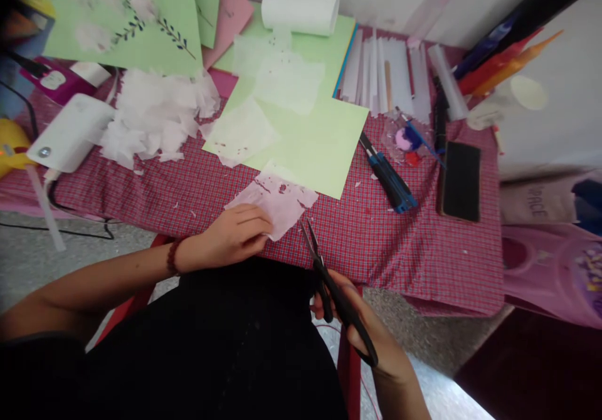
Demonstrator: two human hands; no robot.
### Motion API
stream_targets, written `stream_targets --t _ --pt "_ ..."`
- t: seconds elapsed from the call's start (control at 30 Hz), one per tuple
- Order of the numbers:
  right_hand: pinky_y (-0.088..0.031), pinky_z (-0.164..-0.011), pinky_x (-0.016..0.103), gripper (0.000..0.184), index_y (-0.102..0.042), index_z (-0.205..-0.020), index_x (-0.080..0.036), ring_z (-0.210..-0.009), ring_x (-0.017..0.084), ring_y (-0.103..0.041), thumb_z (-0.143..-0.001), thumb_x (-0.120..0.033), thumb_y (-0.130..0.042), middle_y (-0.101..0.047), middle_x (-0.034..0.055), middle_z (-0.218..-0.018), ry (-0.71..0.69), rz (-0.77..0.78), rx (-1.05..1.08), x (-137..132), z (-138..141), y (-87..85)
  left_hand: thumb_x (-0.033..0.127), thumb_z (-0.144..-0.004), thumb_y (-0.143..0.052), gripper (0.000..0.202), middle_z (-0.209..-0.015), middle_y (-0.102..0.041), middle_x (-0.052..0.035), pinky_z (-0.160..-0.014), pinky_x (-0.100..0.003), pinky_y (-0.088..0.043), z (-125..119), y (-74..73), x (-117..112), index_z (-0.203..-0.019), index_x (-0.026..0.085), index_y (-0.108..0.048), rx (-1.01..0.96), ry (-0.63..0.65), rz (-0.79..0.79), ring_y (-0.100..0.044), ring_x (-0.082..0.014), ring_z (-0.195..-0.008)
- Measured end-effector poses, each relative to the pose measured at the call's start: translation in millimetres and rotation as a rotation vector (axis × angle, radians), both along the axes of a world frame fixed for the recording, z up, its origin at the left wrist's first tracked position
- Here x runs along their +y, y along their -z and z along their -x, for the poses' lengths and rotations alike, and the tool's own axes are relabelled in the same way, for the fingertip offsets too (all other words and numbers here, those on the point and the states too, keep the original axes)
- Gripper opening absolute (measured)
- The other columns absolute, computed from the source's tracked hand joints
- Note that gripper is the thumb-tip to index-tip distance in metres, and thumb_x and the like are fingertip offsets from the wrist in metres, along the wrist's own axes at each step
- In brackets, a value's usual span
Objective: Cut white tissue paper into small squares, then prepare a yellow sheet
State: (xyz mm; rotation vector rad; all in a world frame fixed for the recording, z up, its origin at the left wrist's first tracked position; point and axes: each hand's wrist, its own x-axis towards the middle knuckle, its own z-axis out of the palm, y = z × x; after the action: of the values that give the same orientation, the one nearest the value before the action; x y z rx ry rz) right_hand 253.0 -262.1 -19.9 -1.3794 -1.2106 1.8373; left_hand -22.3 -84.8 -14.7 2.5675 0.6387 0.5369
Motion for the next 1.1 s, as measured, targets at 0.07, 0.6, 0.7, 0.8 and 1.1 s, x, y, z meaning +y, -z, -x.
stream_targets --t 0.07,0.6,0.7,0.8,1.1 --pt "-0.051 -0.082 0.049 0.077 -0.037 -0.145 -0.042 -0.092 0.030 -0.062 -0.077 -0.077 -0.047 -0.060 0.0098 -0.109 0.011 0.066 0.083 -1.1 -4.0 -2.2 0.016 -0.093 -0.046 0.015 -0.090 -0.067 -0.0062 -0.080 -0.030 -0.048 8.6 -3.5 -5.9 -0.088 0.016 -0.061 -0.034 0.021 0.039 -0.059 -0.0156 -0.084" --pt "-0.050 -0.096 0.038 0.067 -0.052 -0.140 -0.034 -0.115 0.030 -0.060 -0.078 -0.053 -0.071 -0.055 0.0083 -0.139 -0.085 0.142 -0.093 34.2 -34.1 -36.6 0.034 -0.092 -0.049 0.023 -0.093 -0.065 -0.0077 -0.085 -0.036 -0.046 30.3 -25.3 26.8 -0.098 0.017 -0.063 0.045 -0.284 0.085 -0.059 -0.0212 -0.091" --pt "-0.046 -0.103 0.040 0.060 -0.055 -0.138 -0.035 -0.128 0.033 -0.051 -0.081 -0.042 -0.072 -0.052 0.0061 -0.145 -0.171 0.137 -0.145 51.8 -27.9 -41.5 0.036 -0.085 -0.056 0.026 -0.092 -0.062 -0.0087 -0.084 -0.037 -0.044 16.6 -22.5 59.5 -0.097 0.015 -0.064 0.186 -0.221 0.168 -0.057 -0.0231 -0.092" --pt "-0.048 -0.101 0.041 0.060 -0.054 -0.139 -0.036 -0.125 0.032 -0.054 -0.082 -0.034 -0.072 -0.051 0.0060 -0.146 -0.203 0.137 -0.196 62.7 -20.8 -42.2 0.030 -0.078 -0.060 0.015 -0.080 -0.058 -0.0058 -0.076 -0.031 -0.043 5.5 -16.0 76.7 -0.080 0.015 -0.062 0.211 -0.080 0.288 -0.055 -0.0194 -0.082" --pt "-0.056 -0.068 0.032 0.059 -0.060 -0.133 -0.032 -0.085 0.022 -0.065 -0.077 -0.038 -0.076 -0.067 0.0072 -0.108 -0.046 0.216 -0.051 78.9 4.7 -46.0 0.016 -0.077 -0.053 0.004 -0.062 -0.056 0.0032 -0.054 -0.021 -0.038 9.3 -19.8 67.8 -0.074 0.017 -0.051 0.031 -0.236 0.823 -0.053 -0.0092 -0.056"
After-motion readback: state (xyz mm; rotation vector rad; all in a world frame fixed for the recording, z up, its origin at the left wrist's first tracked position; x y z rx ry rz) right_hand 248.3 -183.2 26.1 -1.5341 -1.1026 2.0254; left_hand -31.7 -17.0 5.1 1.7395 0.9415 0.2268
